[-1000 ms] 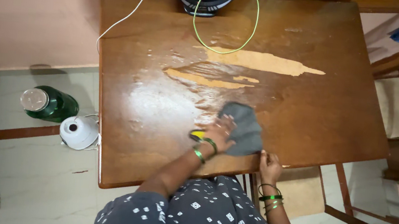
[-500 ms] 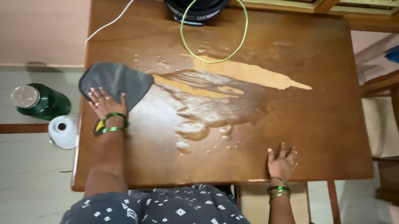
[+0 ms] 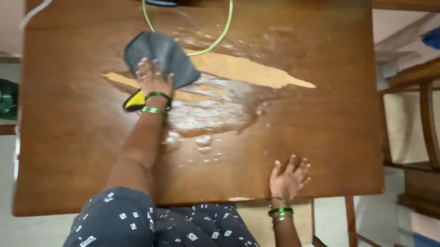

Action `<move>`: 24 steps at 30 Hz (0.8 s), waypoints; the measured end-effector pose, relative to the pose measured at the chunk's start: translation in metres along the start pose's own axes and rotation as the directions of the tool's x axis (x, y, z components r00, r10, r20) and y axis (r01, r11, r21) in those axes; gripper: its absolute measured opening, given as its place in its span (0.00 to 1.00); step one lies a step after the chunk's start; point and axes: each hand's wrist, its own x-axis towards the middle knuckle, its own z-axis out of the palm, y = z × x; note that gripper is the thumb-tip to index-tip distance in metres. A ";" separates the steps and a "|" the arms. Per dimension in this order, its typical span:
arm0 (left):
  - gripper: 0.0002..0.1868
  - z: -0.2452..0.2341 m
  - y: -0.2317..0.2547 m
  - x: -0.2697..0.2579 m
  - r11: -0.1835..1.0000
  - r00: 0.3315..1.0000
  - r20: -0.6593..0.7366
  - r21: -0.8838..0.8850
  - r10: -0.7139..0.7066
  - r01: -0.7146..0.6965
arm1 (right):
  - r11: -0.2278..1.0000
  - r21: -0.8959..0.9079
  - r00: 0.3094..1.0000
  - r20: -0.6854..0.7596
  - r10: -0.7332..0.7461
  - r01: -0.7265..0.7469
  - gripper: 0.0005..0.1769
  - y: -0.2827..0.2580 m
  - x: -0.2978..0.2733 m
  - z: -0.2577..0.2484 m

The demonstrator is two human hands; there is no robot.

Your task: The person wipes a wooden table surface with a grey cloth in their right hand, moving it back and forth across the table. A black fan sits on the table, and a green bottle and white appliance are visible on the floor nearby.

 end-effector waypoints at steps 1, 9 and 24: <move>0.42 0.012 0.023 -0.002 0.996 0.996 -0.009 0.015 0.090 -0.090 | 1.000 0.004 1.000 0.004 -0.005 0.005 0.37 -0.001 -0.001 -0.001; 0.31 0.086 0.242 -0.144 0.682 0.681 0.090 0.023 0.727 -0.731 | 0.999 0.044 1.000 0.006 -0.030 0.030 0.36 0.001 -0.001 -0.006; 0.39 -0.024 0.028 -0.228 0.725 0.696 0.220 -0.099 0.684 -0.682 | 0.907 0.420 0.996 -0.088 0.005 0.032 0.29 0.030 -0.010 0.017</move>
